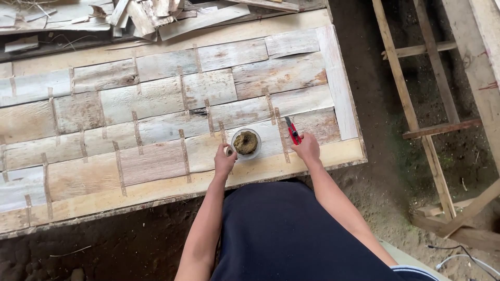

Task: Applying wood filler and thin wooden strips to fill gaps in a decorative wooden panel

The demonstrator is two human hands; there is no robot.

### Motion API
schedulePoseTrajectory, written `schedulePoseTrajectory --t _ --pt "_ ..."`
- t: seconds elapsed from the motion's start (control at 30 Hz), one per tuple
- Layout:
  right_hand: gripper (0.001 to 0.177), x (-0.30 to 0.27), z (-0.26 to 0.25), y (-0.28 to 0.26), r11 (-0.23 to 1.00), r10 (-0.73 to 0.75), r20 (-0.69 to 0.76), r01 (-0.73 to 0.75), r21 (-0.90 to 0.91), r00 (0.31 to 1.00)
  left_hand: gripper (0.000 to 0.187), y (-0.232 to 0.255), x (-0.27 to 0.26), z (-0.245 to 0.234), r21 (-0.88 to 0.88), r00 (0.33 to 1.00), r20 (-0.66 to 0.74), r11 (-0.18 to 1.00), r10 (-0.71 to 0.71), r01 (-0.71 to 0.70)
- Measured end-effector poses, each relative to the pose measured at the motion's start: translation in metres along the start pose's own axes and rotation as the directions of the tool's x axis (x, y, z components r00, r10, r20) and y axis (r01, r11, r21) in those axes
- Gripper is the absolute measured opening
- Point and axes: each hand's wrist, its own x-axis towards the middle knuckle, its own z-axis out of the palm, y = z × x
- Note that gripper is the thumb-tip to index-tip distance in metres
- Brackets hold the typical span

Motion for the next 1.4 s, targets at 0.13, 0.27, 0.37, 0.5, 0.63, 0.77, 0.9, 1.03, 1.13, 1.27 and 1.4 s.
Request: schedulePoseTrajectory --t 0.13,0.27,0.37,0.5,0.63,0.77,0.9,1.03,1.13,1.27,1.4 --pt "0.049 -0.014 -0.018 -0.051 0.998 -0.005 0.08 0.0 0.061 0.997 0.033 0.013 -0.015 -0.002 -0.043 0.998 -0.059 0.999 -0.027 0.025" --pt "0.044 -0.013 0.006 -0.079 0.989 -0.139 0.151 0.131 0.064 0.979 0.034 0.02 -0.03 -0.013 -0.053 0.995 -0.089 0.998 -0.043 0.039" --pt "0.045 -0.018 0.017 -0.091 0.973 -0.231 0.201 0.223 0.063 0.952 0.038 0.009 -0.032 -0.021 -0.052 0.995 -0.095 0.998 -0.04 0.035" --pt "0.013 -0.002 0.051 -0.083 0.947 -0.319 0.172 0.308 0.089 0.932 0.05 -0.043 -0.006 -0.028 -0.158 0.997 -0.081 0.987 0.011 -0.024" --pt "0.014 -0.019 0.033 -0.099 0.957 -0.286 0.203 0.27 0.104 0.936 0.058 -0.044 -0.02 -0.043 -0.326 0.998 -0.045 0.943 0.054 -0.065" --pt "0.009 -0.042 0.021 -0.12 0.956 -0.286 0.252 0.26 0.133 0.924 0.061 -0.005 -0.067 -0.073 -0.394 0.993 0.024 0.913 0.12 -0.1" --pt "0.013 -0.083 -0.003 -0.136 0.893 -0.445 0.334 0.383 0.237 0.831 0.065 0.019 -0.121 -0.106 -0.312 0.984 0.132 0.947 0.12 -0.074" --pt "0.011 -0.122 -0.033 -0.147 0.859 -0.511 0.429 0.421 0.292 0.745 0.067 0.014 -0.165 -0.14 -0.184 0.979 0.169 0.979 0.117 -0.085" --pt "0.011 -0.134 -0.038 -0.15 0.792 -0.61 0.467 0.512 0.333 0.64 0.064 0.008 -0.192 -0.168 -0.242 0.984 0.127 0.966 0.124 -0.09" --pt "0.011 -0.122 -0.021 -0.154 0.725 -0.672 0.506 0.62 0.299 0.541 0.063 -0.005 -0.217 -0.199 -0.262 1.0 -0.003 0.965 -0.021 0.019" --pt "0.008 -0.115 -0.012 -0.181 0.769 -0.636 0.496 0.542 0.34 0.591 0.067 0.035 -0.236 -0.218 -0.359 0.986 -0.082 0.927 -0.147 0.108"
